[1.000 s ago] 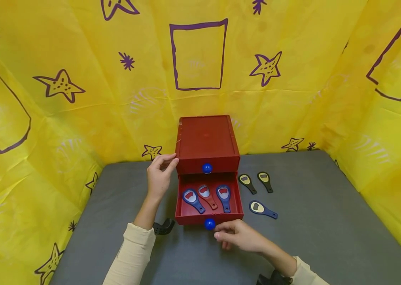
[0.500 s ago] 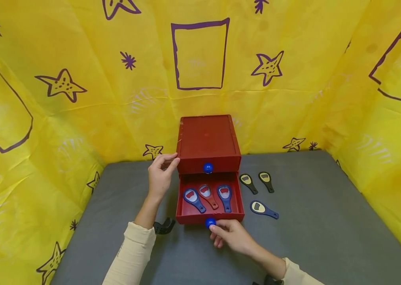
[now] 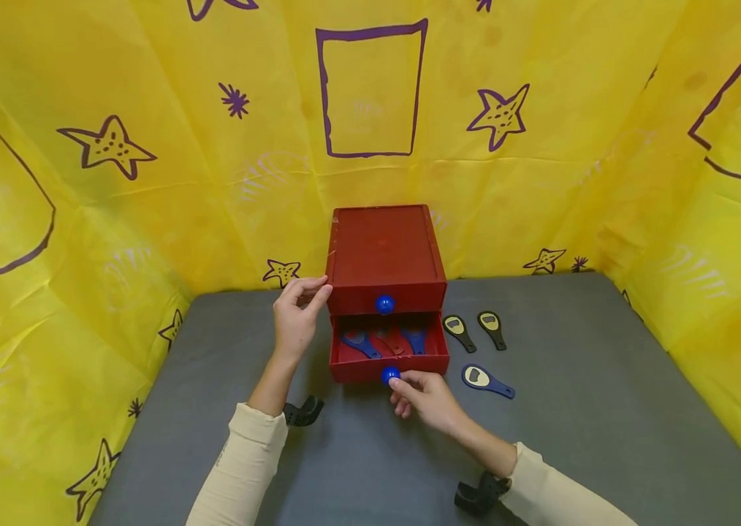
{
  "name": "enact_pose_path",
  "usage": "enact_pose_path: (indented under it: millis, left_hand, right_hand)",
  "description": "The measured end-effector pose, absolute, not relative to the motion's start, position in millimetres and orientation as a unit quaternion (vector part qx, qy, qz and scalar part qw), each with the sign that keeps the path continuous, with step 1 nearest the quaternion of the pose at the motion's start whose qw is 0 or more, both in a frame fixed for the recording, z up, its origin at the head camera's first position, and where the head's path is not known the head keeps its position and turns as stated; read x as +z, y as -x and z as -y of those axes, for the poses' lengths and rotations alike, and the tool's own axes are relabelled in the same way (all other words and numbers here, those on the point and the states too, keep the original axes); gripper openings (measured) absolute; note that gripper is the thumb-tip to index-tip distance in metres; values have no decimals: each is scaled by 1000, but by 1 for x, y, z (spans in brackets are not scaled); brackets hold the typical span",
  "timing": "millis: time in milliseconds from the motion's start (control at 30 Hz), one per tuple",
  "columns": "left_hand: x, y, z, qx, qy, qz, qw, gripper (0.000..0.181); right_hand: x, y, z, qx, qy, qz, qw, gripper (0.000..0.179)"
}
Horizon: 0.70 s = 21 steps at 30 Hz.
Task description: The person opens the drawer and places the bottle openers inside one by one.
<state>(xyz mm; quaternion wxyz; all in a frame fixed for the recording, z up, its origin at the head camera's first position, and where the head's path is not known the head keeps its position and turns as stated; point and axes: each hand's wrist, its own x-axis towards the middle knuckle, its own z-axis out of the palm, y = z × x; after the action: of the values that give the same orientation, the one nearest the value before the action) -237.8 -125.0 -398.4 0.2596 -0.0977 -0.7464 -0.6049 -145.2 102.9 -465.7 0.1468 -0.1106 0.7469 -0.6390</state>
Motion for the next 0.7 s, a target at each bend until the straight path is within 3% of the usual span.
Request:
enact_pose_path:
  millis: [267, 700]
  left_hand:
    - [-375, 219, 119, -596, 100, 754, 256, 21]
    - [-373, 219, 120, -600, 99, 753, 253, 22]
  right_hand:
    - [-469, 176, -97, -647, 90, -747, 122, 36]
    - [-466, 215, -89, -660, 62, -741, 106, 33]
